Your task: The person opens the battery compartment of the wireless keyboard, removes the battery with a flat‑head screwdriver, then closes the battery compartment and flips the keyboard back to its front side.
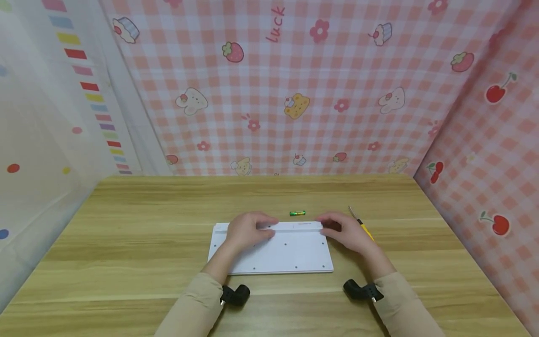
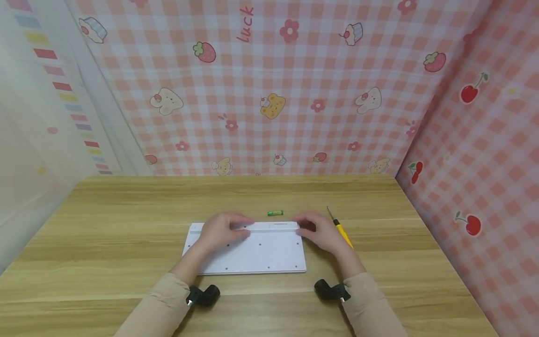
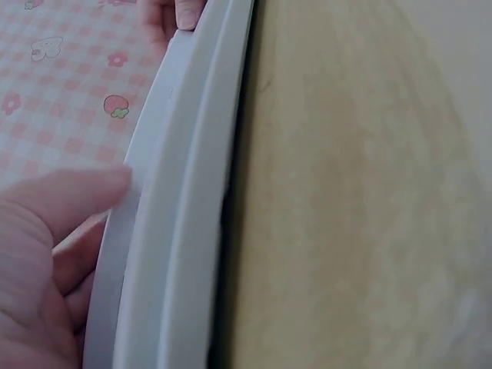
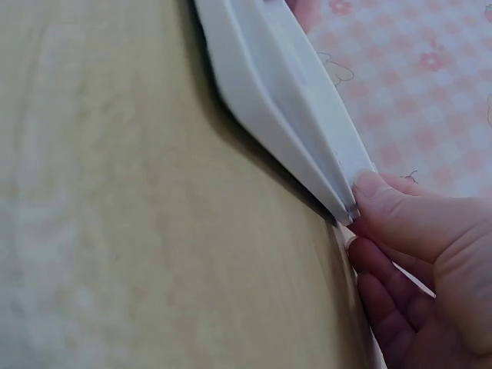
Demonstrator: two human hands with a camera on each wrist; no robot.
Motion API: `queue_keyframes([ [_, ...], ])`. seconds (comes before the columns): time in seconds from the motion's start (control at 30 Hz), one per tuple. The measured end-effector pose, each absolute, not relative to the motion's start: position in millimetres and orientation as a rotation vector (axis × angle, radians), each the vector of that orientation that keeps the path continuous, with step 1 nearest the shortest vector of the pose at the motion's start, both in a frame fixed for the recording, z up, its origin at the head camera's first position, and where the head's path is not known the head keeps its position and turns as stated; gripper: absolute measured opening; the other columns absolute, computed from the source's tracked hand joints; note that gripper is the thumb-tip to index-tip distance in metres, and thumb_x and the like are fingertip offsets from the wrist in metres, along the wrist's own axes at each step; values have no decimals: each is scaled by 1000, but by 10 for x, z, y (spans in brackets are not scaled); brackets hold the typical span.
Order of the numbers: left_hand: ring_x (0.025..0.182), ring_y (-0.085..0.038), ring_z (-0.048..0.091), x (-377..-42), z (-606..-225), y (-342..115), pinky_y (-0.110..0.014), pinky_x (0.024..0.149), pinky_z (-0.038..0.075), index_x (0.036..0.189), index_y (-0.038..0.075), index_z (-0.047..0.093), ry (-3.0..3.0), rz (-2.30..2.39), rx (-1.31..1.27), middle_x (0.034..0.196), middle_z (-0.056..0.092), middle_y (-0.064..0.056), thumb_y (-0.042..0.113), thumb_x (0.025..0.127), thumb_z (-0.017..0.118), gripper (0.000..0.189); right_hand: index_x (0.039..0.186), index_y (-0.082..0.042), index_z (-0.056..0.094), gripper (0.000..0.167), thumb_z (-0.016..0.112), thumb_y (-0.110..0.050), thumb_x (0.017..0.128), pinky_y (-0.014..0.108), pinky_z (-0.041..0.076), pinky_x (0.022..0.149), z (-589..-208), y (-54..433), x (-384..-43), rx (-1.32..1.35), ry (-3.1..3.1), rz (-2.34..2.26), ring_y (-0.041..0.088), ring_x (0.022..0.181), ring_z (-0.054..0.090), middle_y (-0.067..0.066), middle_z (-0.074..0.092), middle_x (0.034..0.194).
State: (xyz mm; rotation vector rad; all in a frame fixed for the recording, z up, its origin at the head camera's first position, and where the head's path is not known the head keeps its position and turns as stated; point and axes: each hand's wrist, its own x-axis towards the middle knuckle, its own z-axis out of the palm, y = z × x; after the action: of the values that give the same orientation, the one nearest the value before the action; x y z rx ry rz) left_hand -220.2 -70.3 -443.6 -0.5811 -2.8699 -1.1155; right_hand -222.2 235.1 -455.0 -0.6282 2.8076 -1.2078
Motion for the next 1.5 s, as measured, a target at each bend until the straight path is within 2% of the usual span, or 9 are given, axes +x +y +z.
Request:
queue_keyframes([
  [0.13,119,-23,60,-2200,-4410,-682,-42,102,44,121,15,72,-2880,-1057,-697,123,68,-2,34,81,81,45,117,-8,70,27,72,-9,91,43,49,91,-4578,2358,-2215,-605,2809,-1234,22,103,61,5,67,112],
  [0.3,128,-27,53,-2142,-4363,-547,-43,110,36,138,8,59,-2901,-872,-925,135,61,-7,48,74,84,79,117,-8,70,27,73,-9,90,43,49,92,-4608,2358,-2218,-576,2807,-1276,22,105,62,6,68,114],
  [0.47,138,-29,40,-2033,-4351,-293,-62,112,21,151,9,40,-2940,-559,-1037,149,46,-10,70,60,82,117,116,-8,71,27,74,-9,90,41,50,91,-4612,2355,-2219,-566,2802,-1312,22,106,62,7,68,116],
  [0.6,141,-31,33,-1964,-4348,-71,-72,108,16,154,9,34,-2956,-432,-1061,154,37,-11,77,53,81,130,116,-8,71,27,74,-10,89,37,51,88,-4602,2357,-2204,-559,2822,-1318,21,103,63,6,69,114],
  [0.9,144,-28,27,-1939,-4382,238,-72,108,15,154,9,32,-2961,-304,-1047,155,34,-10,79,51,80,134,115,-6,73,28,77,-12,87,35,52,87,-4589,2366,-2180,-535,2858,-1332,21,102,65,6,71,111],
  [1.13,144,-27,28,-1925,-4372,345,-68,110,16,154,9,33,-2951,-247,-1043,154,35,-10,81,48,80,136,109,-8,74,23,77,-12,87,37,51,87,-4577,2403,-2165,-528,2863,-1312,20,98,65,3,71,105],
  [1.37,140,-24,32,-1948,-4413,387,-64,111,19,152,9,37,-2938,-246,-1023,148,42,-5,82,52,77,130,109,-5,74,22,77,-10,87,30,52,82,-4549,2431,-2151,-528,2845,-1321,18,94,65,5,71,103],
  [1.5,137,-25,36,-1930,-4387,405,-64,109,23,150,10,40,-2943,-237,-1008,145,45,-6,80,52,78,126,109,-4,74,22,76,-11,88,27,52,80,-4539,2461,-2132,-504,2847,-1351,17,91,65,7,71,102],
])
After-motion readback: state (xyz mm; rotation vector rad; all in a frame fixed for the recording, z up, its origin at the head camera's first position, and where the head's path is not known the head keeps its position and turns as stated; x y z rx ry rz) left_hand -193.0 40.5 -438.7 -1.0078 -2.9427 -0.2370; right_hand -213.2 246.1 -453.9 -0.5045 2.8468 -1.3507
